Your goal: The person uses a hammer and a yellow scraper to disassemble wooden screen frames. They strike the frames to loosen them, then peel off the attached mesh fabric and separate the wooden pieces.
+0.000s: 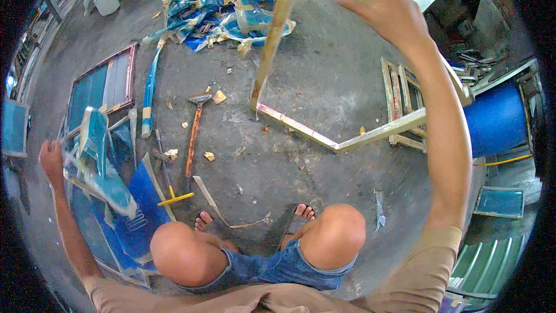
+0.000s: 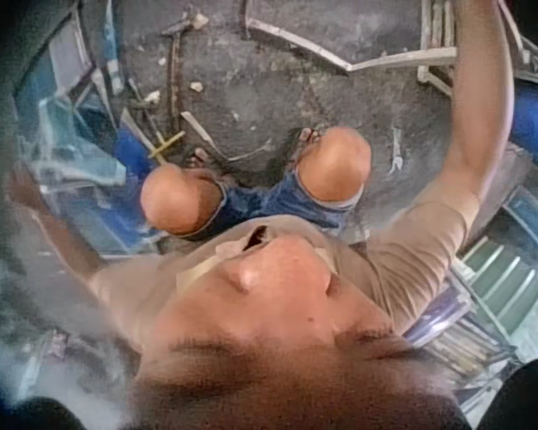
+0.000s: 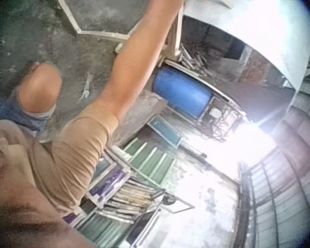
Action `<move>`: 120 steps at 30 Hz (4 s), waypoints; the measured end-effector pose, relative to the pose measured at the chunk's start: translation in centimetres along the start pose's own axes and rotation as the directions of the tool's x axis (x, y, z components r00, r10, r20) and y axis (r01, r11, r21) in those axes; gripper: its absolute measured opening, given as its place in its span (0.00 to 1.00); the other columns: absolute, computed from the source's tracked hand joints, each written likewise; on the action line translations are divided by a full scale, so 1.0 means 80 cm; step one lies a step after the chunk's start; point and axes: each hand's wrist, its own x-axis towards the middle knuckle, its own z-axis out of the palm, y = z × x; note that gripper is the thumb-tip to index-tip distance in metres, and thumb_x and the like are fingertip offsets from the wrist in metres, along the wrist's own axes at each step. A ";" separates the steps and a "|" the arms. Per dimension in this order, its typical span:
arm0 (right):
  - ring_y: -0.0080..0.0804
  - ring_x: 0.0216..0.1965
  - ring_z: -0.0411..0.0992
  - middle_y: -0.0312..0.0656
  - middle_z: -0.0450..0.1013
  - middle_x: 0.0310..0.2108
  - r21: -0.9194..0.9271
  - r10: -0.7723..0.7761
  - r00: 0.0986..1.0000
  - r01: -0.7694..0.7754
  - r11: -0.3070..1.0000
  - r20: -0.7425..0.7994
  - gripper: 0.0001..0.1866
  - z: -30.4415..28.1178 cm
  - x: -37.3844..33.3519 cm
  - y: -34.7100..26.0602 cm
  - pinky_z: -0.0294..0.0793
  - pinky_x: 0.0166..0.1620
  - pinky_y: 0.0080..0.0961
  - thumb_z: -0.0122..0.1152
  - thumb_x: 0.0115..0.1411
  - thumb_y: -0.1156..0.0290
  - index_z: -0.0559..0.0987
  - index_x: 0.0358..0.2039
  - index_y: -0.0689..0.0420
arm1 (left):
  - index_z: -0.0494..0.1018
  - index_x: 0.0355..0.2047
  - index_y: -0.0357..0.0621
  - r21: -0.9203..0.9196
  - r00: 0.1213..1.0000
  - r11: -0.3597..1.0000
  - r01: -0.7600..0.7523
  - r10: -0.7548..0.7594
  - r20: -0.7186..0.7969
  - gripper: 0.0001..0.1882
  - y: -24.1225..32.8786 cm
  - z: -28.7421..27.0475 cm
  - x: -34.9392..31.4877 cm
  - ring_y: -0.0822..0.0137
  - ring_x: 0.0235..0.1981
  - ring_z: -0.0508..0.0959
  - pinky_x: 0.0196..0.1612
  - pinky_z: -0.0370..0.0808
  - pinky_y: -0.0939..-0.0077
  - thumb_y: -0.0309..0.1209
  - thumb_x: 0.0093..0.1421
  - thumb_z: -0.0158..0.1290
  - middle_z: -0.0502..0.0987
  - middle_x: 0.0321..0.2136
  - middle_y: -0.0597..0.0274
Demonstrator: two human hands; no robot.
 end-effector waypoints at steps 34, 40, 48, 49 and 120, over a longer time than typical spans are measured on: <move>0.52 0.37 0.81 0.50 0.81 0.32 -0.110 0.120 0.993 -0.118 0.987 0.013 0.31 0.074 0.051 0.037 0.80 0.42 0.48 0.53 0.60 0.34 0.82 0.44 0.49 | 0.76 0.32 0.37 0.050 0.933 0.978 0.203 -0.209 0.292 0.08 -0.019 -0.015 -0.160 0.47 0.33 0.73 0.40 0.69 0.54 0.29 0.57 0.52 0.71 0.27 0.49; 0.52 0.37 0.81 0.52 0.81 0.31 -0.077 0.126 0.992 -0.125 0.989 0.013 0.30 0.079 0.052 0.039 0.80 0.41 0.49 0.54 0.60 0.36 0.82 0.41 0.51 | 0.75 0.44 0.41 0.144 0.982 0.972 0.186 -0.188 0.001 0.19 0.008 -0.045 -0.100 0.47 0.43 0.75 0.49 0.68 0.54 0.24 0.49 0.56 0.75 0.36 0.46; 0.51 0.38 0.81 0.49 0.81 0.31 -0.078 0.153 0.988 -0.149 0.986 0.038 0.32 0.078 0.054 0.042 0.80 0.42 0.48 0.54 0.58 0.33 0.82 0.44 0.49 | 0.64 0.63 0.52 0.423 0.905 0.851 0.310 -0.401 0.144 0.35 -0.026 -0.069 -0.061 0.44 0.52 0.76 0.57 0.68 0.49 0.37 0.55 0.59 0.76 0.49 0.42; 0.51 0.38 0.81 0.49 0.81 0.31 -0.083 0.154 0.988 -0.152 0.985 0.025 0.32 0.078 0.054 0.043 0.80 0.42 0.48 0.54 0.58 0.33 0.82 0.44 0.49 | 0.64 0.64 0.53 0.431 0.884 0.852 0.299 -0.417 0.211 0.35 -0.026 -0.065 -0.053 0.44 0.52 0.76 0.56 0.69 0.48 0.39 0.55 0.60 0.75 0.50 0.41; 0.54 0.32 0.81 0.52 0.80 0.26 -0.096 0.169 0.985 -0.165 0.982 0.042 0.31 0.042 0.041 0.008 0.80 0.35 0.48 0.56 0.58 0.35 0.77 0.32 0.55 | 0.75 0.29 0.41 -0.724 0.848 0.576 -0.379 0.529 -0.023 0.06 0.813 0.040 0.059 0.52 0.27 0.83 0.30 0.80 0.61 0.28 0.59 0.52 0.79 0.24 0.56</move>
